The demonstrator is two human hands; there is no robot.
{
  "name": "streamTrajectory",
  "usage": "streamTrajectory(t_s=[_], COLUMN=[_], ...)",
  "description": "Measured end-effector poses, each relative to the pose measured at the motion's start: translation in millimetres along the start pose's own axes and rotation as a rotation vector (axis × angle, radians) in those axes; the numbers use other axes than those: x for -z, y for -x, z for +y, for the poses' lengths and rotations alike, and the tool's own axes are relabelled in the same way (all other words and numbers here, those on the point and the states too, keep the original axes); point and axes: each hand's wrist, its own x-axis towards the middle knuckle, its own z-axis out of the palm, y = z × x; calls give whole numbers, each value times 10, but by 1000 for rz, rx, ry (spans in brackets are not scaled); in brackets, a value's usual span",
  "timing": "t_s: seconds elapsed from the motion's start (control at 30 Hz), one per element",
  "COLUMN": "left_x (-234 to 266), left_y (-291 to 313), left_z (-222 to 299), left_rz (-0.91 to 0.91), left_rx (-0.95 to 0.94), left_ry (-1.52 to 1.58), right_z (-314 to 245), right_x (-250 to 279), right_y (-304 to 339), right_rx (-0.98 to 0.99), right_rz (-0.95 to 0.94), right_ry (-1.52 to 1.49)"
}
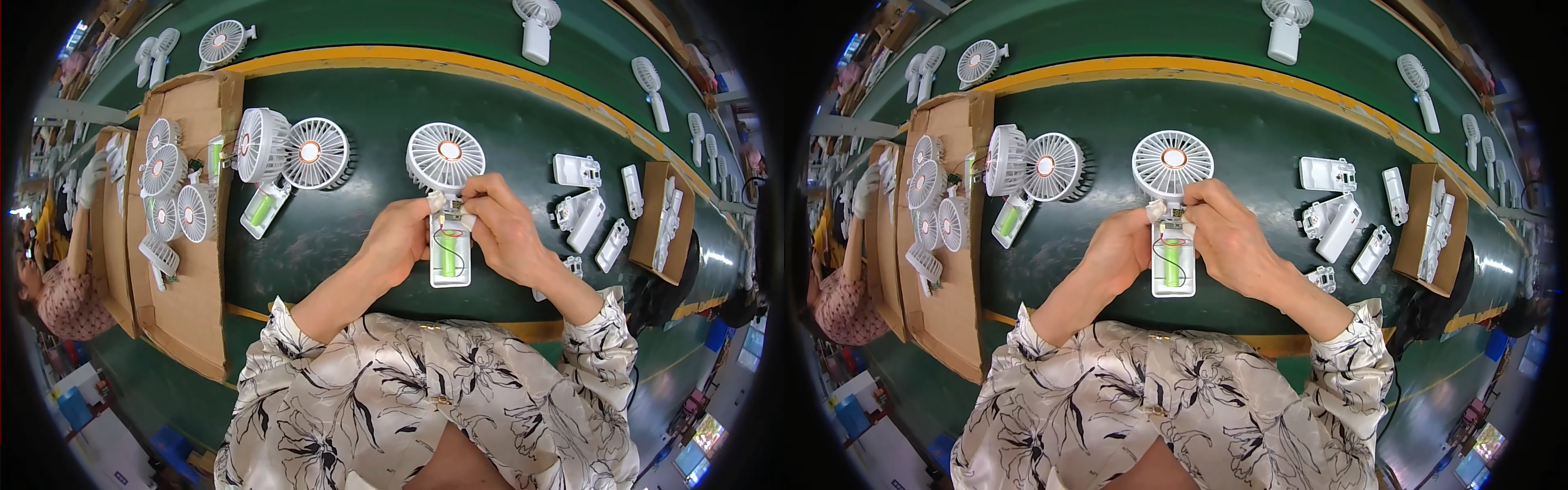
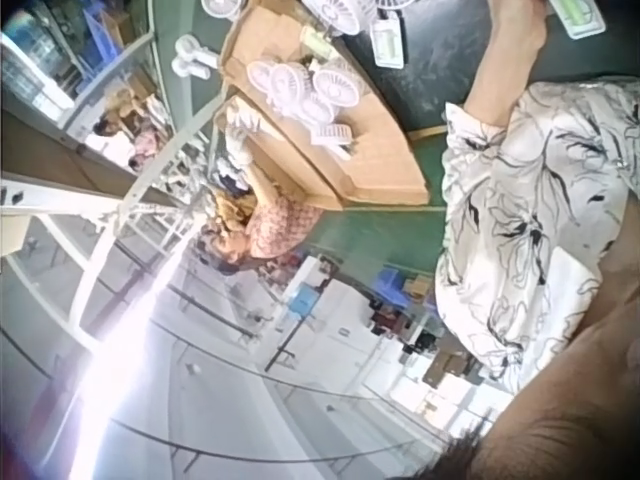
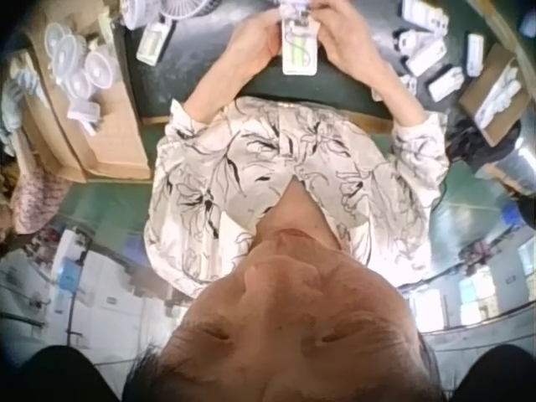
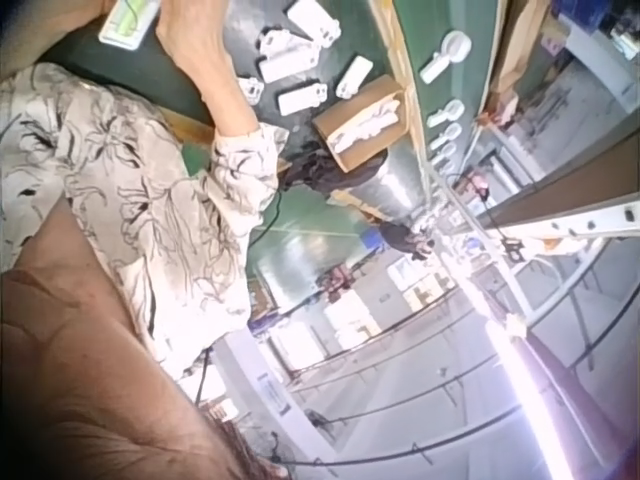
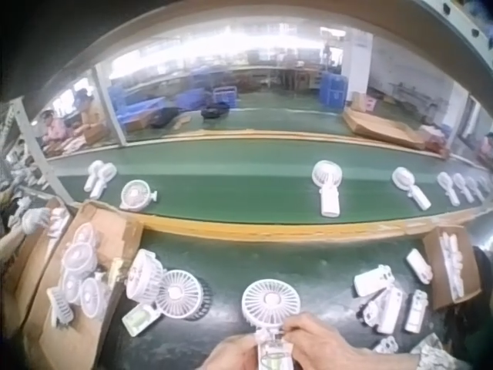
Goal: The person assembles portable electric fans by inserting circuit boards and wiring into the fan handle bases, snapping plastic handle covers onto the handles, and placing the assembled fans onto the conveyor belt.
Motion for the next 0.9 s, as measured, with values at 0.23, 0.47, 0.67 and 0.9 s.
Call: streamTrajectory(t_s=[0.23,0.47,0.67,0.9], left_x=[29,-9,16,27], left_y=[-47,-34,-33,-50], left_z=[-32,-26,-62,-82], left_rz=[-7,55,50,42], left_rx=[-6,6,21,10], left_ry=[-4,-43,-51,-66], right_z=[0,26,20,29], right_x=[-16,-103,-162,-143], right_y=[16,81,133,164], right_rx=[17,143,172,179], right_rz=[24,57,86,56], right_ry=[46,251,329,346])
